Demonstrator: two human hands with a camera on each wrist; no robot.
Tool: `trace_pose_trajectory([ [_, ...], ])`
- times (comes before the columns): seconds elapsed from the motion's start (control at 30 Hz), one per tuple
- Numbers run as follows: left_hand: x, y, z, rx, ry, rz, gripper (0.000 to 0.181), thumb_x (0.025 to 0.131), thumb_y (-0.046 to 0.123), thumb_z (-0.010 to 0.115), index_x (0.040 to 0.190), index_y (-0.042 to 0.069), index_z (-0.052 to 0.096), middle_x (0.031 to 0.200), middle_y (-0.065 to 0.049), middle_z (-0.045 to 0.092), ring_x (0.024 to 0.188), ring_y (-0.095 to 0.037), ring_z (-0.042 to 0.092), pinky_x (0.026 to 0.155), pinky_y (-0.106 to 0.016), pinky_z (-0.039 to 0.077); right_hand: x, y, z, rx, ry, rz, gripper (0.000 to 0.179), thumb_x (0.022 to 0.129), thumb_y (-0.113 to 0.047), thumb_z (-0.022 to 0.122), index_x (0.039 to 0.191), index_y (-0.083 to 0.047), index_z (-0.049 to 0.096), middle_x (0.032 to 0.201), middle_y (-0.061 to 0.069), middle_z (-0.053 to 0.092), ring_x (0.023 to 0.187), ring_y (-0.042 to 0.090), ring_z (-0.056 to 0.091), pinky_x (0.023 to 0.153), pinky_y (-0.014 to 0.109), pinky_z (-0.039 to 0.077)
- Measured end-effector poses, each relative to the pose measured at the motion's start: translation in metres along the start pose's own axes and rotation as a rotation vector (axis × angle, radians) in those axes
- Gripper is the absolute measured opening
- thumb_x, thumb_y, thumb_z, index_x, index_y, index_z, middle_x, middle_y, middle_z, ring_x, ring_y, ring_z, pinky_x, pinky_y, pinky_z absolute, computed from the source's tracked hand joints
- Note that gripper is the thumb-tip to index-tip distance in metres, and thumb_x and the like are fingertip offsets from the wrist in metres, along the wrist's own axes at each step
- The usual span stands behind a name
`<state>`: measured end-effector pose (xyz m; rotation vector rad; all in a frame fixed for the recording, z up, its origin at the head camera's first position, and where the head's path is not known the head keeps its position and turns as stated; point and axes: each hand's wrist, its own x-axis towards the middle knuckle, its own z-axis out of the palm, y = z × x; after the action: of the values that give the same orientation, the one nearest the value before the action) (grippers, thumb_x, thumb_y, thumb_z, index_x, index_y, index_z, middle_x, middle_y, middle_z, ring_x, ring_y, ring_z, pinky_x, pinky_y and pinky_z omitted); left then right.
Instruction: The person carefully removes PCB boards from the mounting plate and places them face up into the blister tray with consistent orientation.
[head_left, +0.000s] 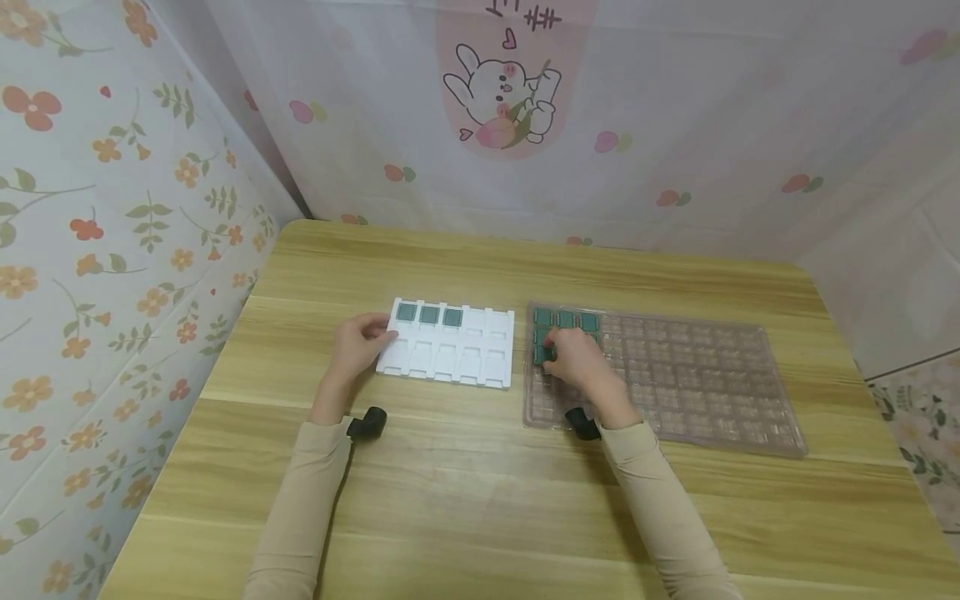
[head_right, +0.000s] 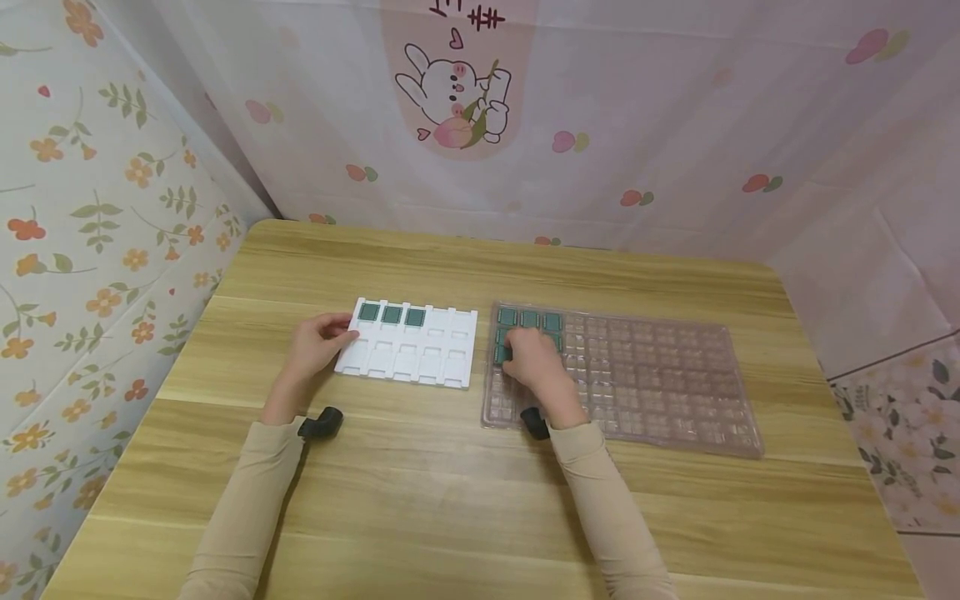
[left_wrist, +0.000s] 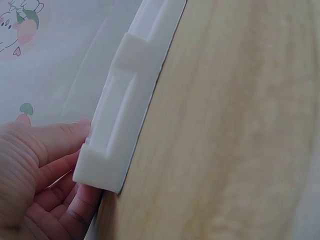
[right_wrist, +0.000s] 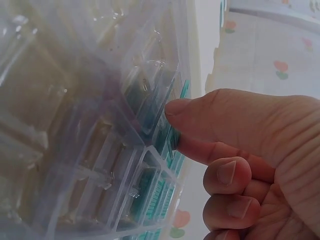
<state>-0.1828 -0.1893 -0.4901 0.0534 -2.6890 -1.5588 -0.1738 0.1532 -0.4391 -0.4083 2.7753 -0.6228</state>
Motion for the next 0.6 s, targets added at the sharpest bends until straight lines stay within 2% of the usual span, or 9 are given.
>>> trace_pose_trajectory([
  [0.33,-0.0007,0.0011,-0.0006,-0.007,-0.011,-0.024,0.033,0.085,0.006,0.067,0.115,-0.006,0.061,0.102,-0.023,0.065,0.088,-0.03,0.061,0.07,-0.025,0.047,0.0005,-0.0014,0.0003,-0.034,-0.004,0.001,0.028,0.081,-0.005,0.069,0.106,0.006,0.063,0.065,0.004,0.053,0.055,0.015,0.047,0.052,0.026,0.042],
  [0.6,-0.0002,0.0002,0.0,-0.006,-0.011,-0.016,0.033,0.085,0.006,0.067,0.115,-0.007,0.061,0.101,-0.024,0.065,0.088,-0.031,0.061,0.07,-0.026,0.047,0.0006,-0.0009,0.0002,-0.032,-0.003,0.009,0.028,0.081,-0.005,0.07,0.106,0.005,0.064,0.065,0.004,0.054,0.054,0.015,0.046,0.052,0.026,0.042],
])
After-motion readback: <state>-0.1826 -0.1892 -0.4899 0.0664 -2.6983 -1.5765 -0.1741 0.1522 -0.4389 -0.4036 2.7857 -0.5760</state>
